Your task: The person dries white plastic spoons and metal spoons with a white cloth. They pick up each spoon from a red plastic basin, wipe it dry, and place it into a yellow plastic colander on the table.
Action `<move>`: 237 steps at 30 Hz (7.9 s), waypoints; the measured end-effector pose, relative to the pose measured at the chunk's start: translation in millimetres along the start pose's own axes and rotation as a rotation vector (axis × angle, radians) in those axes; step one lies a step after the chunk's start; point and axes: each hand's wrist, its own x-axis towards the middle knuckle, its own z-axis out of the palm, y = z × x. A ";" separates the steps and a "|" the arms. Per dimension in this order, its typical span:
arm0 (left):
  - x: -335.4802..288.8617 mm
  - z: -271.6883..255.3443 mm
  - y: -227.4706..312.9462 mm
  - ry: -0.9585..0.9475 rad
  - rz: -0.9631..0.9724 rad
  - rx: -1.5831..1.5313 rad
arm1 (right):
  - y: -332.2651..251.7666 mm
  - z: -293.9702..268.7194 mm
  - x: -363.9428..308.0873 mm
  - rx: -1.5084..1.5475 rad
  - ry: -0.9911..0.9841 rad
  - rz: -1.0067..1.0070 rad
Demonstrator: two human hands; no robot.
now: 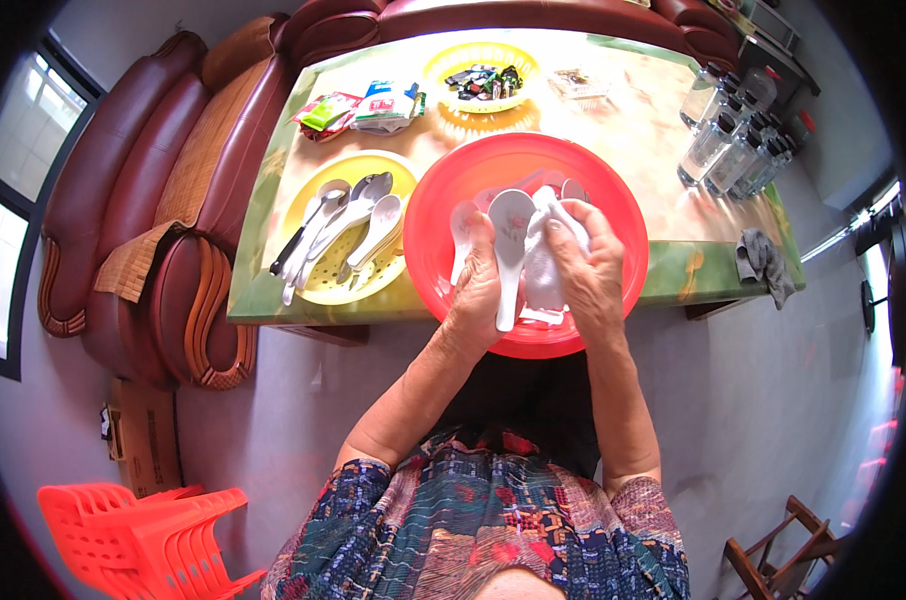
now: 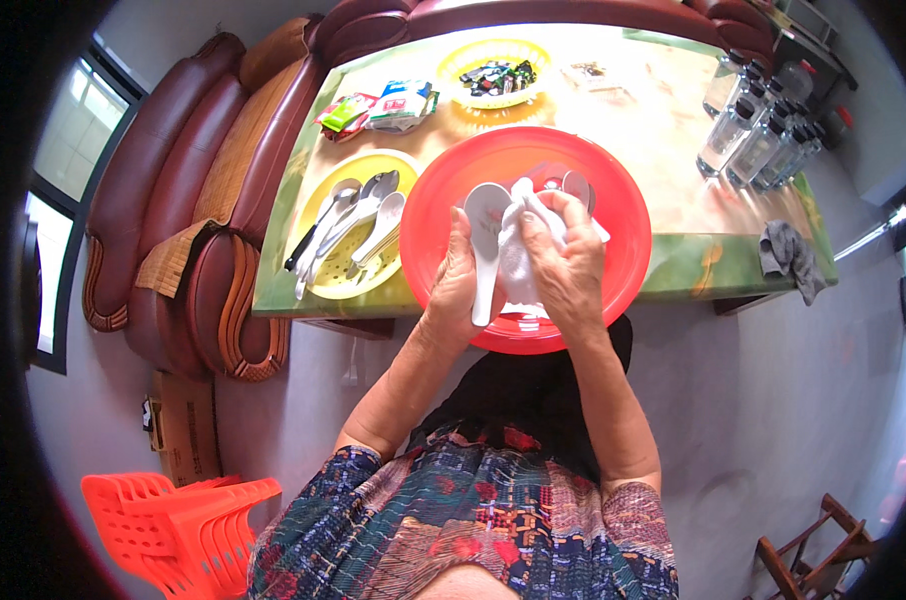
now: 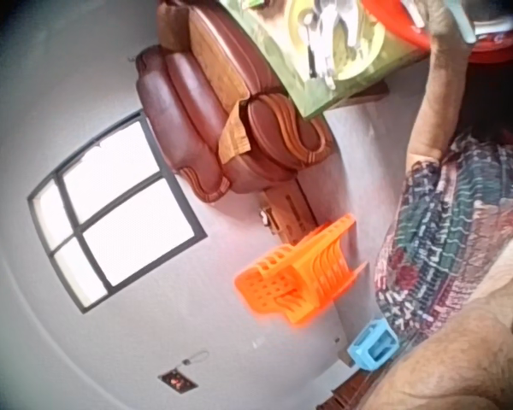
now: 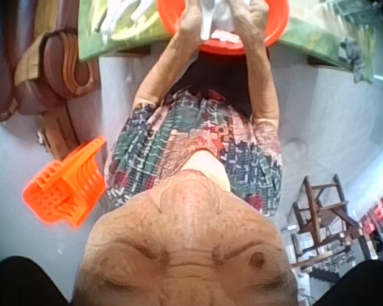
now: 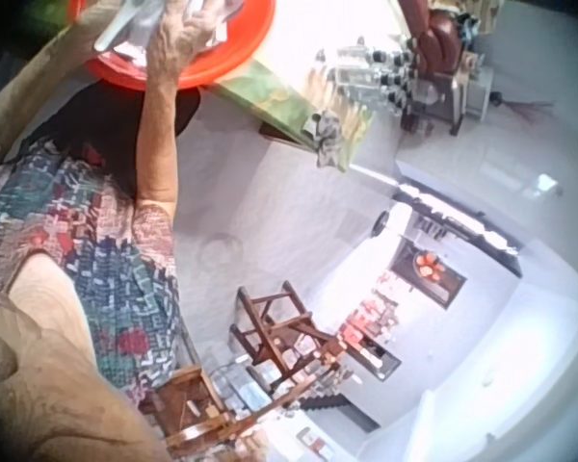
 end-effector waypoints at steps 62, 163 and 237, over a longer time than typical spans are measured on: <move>-24.4 13.3 -19.0 0.148 0.255 0.701 | -4.8 -6.5 -11.7 0.007 -0.106 0.049; -44.8 -7.6 -7.9 -0.050 0.860 1.313 | 14.3 -45.4 1.1 -0.129 0.045 -0.006; -38.1 -12.7 29.3 0.317 0.319 0.211 | 3.6 4.4 -76.0 -0.684 -0.367 -0.391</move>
